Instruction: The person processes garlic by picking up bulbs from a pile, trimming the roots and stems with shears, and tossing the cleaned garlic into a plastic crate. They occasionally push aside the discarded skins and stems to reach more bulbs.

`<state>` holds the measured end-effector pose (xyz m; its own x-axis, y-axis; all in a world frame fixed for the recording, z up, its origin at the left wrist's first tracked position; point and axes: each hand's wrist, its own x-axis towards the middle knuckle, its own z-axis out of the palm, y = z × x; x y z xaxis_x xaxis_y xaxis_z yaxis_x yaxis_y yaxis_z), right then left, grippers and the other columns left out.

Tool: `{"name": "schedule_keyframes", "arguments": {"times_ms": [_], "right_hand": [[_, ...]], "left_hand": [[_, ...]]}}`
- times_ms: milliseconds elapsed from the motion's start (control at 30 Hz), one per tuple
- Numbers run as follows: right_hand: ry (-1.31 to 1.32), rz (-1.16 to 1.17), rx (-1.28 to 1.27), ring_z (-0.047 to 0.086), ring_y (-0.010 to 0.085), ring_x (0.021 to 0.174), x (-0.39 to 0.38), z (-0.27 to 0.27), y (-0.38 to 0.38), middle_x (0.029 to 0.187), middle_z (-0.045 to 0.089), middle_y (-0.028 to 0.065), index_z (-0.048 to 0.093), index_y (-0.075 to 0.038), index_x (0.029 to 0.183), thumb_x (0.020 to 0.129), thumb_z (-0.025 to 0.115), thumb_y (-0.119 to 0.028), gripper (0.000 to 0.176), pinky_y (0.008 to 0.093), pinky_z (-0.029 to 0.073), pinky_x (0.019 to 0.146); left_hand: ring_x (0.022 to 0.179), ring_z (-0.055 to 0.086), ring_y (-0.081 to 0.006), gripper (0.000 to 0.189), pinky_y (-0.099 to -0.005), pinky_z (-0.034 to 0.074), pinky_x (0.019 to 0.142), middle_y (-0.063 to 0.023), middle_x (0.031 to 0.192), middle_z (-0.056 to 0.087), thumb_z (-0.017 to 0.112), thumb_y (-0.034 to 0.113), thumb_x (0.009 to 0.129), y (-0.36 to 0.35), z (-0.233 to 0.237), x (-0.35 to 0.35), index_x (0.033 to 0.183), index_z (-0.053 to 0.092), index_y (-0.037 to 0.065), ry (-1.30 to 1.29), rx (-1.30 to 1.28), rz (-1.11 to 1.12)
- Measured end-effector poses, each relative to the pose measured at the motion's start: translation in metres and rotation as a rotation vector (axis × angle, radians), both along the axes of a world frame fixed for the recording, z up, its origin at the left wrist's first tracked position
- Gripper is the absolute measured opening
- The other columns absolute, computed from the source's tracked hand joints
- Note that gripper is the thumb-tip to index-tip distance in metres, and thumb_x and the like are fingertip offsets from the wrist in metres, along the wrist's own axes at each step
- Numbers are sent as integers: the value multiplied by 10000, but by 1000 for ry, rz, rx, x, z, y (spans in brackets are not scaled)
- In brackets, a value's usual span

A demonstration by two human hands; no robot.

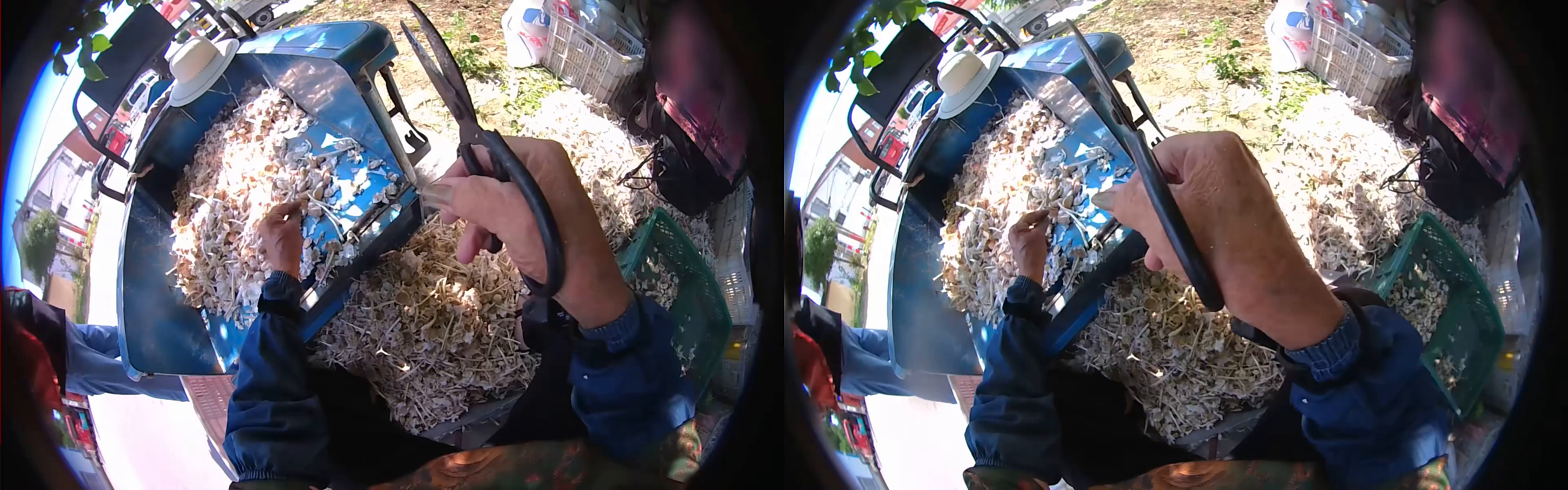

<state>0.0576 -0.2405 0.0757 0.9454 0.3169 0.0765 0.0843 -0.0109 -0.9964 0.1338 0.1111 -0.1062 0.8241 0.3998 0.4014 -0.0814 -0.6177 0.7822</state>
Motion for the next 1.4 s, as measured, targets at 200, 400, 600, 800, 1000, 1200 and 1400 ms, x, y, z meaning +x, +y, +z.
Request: {"name": "schedule_keyframes", "arguments": {"times_ms": [200, 400, 600, 800, 1000, 1200, 1400], "right_hand": [[147, -54, -16, 536, 102, 442, 9, -74, 26, 553, 544, 55, 571, 29, 679, 810, 662, -174, 258, 238, 401, 401], [116, -75, -91, 468, 71, 397, 3, -66, 22, 460, 487, 17, 548, -4, 596, 808, 669, -177, 299, 238, 336, 368], [197, 13, 37, 500, 71, 407, -4, -65, 27, 508, 512, 16, 555, 20, 643, 832, 660, -176, 292, 235, 447, 390], [416, 204, 207, 549, 126, 428, -11, -72, 47, 621, 562, 72, 568, 41, 687, 843, 670, -222, 323, 238, 458, 386], [397, 260, 273, 619, 186, 515, -18, -83, 64, 737, 624, 119, 576, 42, 889, 873, 629, -280, 327, 282, 496, 496], [377, 291, 431, 616, 161, 536, -14, -94, 72, 731, 627, 98, 594, 40, 889, 873, 606, -242, 283, 284, 511, 511], [496, 312, 622, 569, 148, 475, -16, -107, 78, 666, 593, 95, 590, 47, 850, 878, 582, -219, 267, 245, 447, 420]], "left_hand": [[799, 621, -311, 152, -361, 481, 719, -182, 894, 640, 665, 72, 755, -12, -12, 16, 883, 677, -10, 183, 376, -162], [759, 602, -313, 145, -377, 466, 694, -182, 832, 614, 665, 60, 737, -13, -15, 5, 852, 665, -28, 133, 337, -105], [483, 433, -25, 141, -186, 335, 433, 34, 609, 551, 660, 47, 785, -28, 29, -26, 901, 671, -34, 210, -408, -141], [444, 385, -9, 136, -176, 284, 403, 26, 597, 541, 670, 18, 769, -69, 91, -81, 899, 671, -19, 290, -633, -314], [633, 493, -14, 173, -169, 368, 539, 19, 777, 599, 718, -32, 688, -94, 112, -119, 850, 682, 14, 213, -340, -392], [728, 541, -58, 219, -210, 433, 644, -2, 839, 607, 722, -26, 686, -105, 119, -123, 901, 683, -10, 238, -342, -533], [725, 556, -81, 252, -207, 435, 621, -19, 861, 618, 717, 55, 772, -111, 100, -122, 1009, 670, -19, 322, -776, -629]]}}
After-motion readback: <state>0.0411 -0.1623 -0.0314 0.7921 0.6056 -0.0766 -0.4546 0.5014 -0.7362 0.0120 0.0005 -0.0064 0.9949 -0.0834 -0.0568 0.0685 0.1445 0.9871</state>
